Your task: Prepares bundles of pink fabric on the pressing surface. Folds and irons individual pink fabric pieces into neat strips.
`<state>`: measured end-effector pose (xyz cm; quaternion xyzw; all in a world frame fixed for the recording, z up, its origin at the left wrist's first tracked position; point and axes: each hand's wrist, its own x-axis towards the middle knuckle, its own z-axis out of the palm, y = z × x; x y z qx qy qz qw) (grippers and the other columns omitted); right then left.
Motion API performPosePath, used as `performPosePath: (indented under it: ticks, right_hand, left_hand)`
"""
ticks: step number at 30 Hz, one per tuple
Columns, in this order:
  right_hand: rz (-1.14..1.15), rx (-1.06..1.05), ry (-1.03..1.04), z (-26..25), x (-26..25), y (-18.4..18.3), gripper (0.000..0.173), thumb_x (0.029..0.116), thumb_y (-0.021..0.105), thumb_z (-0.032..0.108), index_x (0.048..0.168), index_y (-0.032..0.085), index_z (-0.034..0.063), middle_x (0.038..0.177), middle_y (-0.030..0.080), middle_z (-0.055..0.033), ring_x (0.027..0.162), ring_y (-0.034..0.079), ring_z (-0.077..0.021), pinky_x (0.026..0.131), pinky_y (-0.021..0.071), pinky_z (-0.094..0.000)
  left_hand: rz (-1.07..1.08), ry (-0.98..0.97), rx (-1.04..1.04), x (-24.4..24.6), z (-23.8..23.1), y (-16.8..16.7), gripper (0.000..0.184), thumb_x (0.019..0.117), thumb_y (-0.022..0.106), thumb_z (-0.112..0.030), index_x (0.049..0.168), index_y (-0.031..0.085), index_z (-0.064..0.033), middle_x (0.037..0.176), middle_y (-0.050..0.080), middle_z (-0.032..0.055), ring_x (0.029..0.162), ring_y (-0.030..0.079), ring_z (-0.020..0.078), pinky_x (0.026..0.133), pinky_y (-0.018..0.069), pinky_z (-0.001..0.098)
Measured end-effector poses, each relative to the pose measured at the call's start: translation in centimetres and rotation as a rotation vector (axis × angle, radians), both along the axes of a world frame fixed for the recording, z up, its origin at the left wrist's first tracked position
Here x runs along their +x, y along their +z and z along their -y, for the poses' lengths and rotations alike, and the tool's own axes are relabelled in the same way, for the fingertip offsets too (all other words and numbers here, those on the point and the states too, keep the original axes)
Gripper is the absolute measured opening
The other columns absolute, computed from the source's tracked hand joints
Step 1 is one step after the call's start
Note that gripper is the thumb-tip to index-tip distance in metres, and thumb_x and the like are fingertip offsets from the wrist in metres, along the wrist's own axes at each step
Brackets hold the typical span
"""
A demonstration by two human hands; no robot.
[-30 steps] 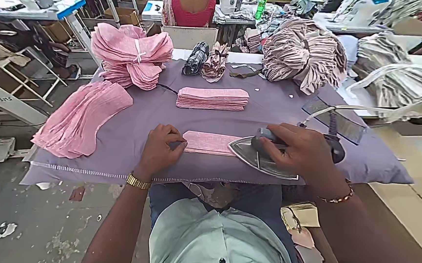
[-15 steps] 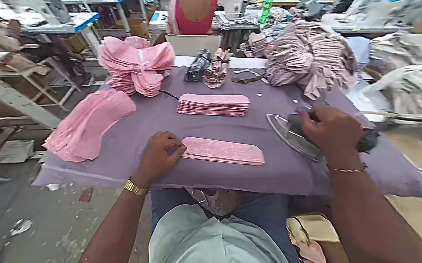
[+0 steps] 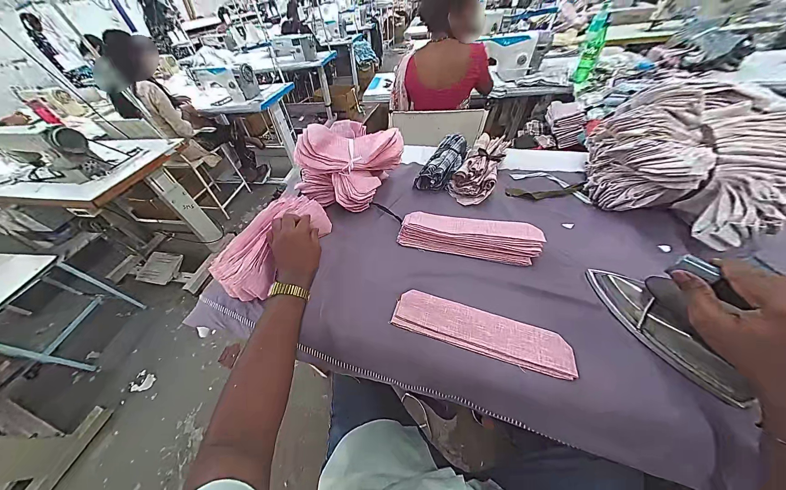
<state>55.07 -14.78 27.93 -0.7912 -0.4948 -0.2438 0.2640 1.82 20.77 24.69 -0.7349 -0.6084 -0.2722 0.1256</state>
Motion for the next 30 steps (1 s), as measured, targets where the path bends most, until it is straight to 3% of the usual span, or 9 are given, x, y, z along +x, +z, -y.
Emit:
performPosePath:
  ticks: [3,5,7,9,12,15,20,23,30]
  right_hand:
    - [0.018,0.084,-0.005,0.1,-1.2,0.4,0.063,0.1005,0.053,0.058,0.120,0.072,0.0013,0.106,0.072,-0.0294,0.099,0.070,-0.0495,0.085,0.0489,-0.0706]
    - [-0.011,0.216,0.028,0.3,-3.0,0.6,0.050,0.1021,0.060,0.043,0.119,0.073,-0.0014,0.115,0.072,-0.0276,0.109,0.069,-0.0449,0.098,0.0504,-0.0638]
    - [-0.043,0.328,0.099,0.5,-6.2,0.0,0.038,0.1013,0.062,0.030,0.119,0.073,-0.0023,0.121,0.071,-0.0251,0.117,0.067,-0.0406,0.104,0.0499,-0.0586]
    - [-0.158,0.394,0.271,0.6,-11.7,-1.3,0.032,0.0978,0.065,0.024,0.116,0.074,-0.0007,0.121,0.073,-0.0191,0.117,0.068,-0.0313,0.104,0.0530,-0.0509]
    - [-0.586,0.419,0.675,-0.2,-20.8,-3.8,0.028,0.0955,0.069,0.018,0.118,0.075,0.0026,0.119,0.076,-0.0096,0.107,0.074,-0.0198,0.095,0.0627,-0.0389]
    - [-0.994,0.367,0.972,-0.6,-27.4,-4.9,0.042,0.0952,0.074,0.016,0.133,0.066,-0.0017,0.129,0.071,-0.0152,0.115,0.071,-0.0273,0.099,0.0620,-0.0439]
    - [-1.076,0.495,1.037,0.9,-30.5,-4.2,0.038,0.0849,0.085,0.013,0.120,0.074,0.0020,0.110,0.078,-0.0074,0.100,0.075,-0.0150,0.092,0.0627,-0.0346]
    - [-1.038,0.499,1.054,1.3,-30.1,-5.1,0.048,0.0837,0.086,0.013,0.128,0.071,0.0030,0.112,0.078,-0.0064,0.100,0.074,-0.0126,0.093,0.0618,-0.0332]
    - [-1.015,0.455,1.149,1.3,-29.7,-5.3,0.042,0.0949,0.073,0.009,0.135,0.065,-0.0020,0.116,0.077,-0.0091,0.104,0.074,-0.0119,0.097,0.0604,-0.0322]
  left_hand:
    - [-0.024,-0.017,0.096,-0.2,0.8,-0.4,0.026,0.1002,0.058,-0.035,0.108,0.077,-0.0188,0.114,0.070,0.0096,0.117,0.061,0.0329,0.100,0.0458,0.0580]
    - [-0.006,-0.092,0.166,-0.1,2.3,0.1,0.034,0.1054,0.047,-0.037,0.112,0.075,-0.0171,0.119,0.071,0.0078,0.121,0.062,0.0303,0.104,0.0452,0.0561]
    - [0.051,-0.210,0.230,0.6,5.1,0.9,0.037,0.1080,0.045,-0.033,0.115,0.074,-0.0120,0.116,0.074,0.0106,0.115,0.068,0.0299,0.102,0.0514,0.0534]
    - [0.099,-0.341,0.271,2.0,9.4,1.1,0.032,0.1075,0.049,-0.028,0.117,0.075,-0.0134,0.112,0.075,0.0095,0.110,0.070,0.0285,0.097,0.0544,0.0520]
    - [0.208,-0.582,0.260,5.1,17.2,1.4,0.024,0.1031,0.058,-0.022,0.113,0.078,-0.0136,0.105,0.075,0.0057,0.101,0.071,0.0218,0.088,0.0589,0.0430]
    - [0.608,-0.900,0.063,8.1,23.6,0.9,0.011,0.0961,0.071,-0.020,0.102,0.080,-0.0165,0.099,0.077,-0.0042,0.092,0.071,0.0077,0.083,0.0613,0.0293]
    - [1.282,-1.155,-0.499,9.9,28.3,0.9,0.022,0.0774,0.087,-0.001,0.098,0.077,-0.0010,0.090,0.077,0.0111,0.076,0.075,0.0182,0.071,0.0655,0.0329]
    - [1.405,-1.217,-0.762,9.9,28.7,0.4,0.024,0.0775,0.083,0.005,0.099,0.077,-0.0035,0.089,0.077,0.0105,0.076,0.074,0.0157,0.072,0.0644,0.0320]
    - [1.530,-1.263,-0.945,9.4,28.2,-1.0,0.014,0.0871,0.077,0.000,0.098,0.080,-0.0094,0.096,0.077,0.0095,0.084,0.073,0.0144,0.077,0.0625,0.0320]
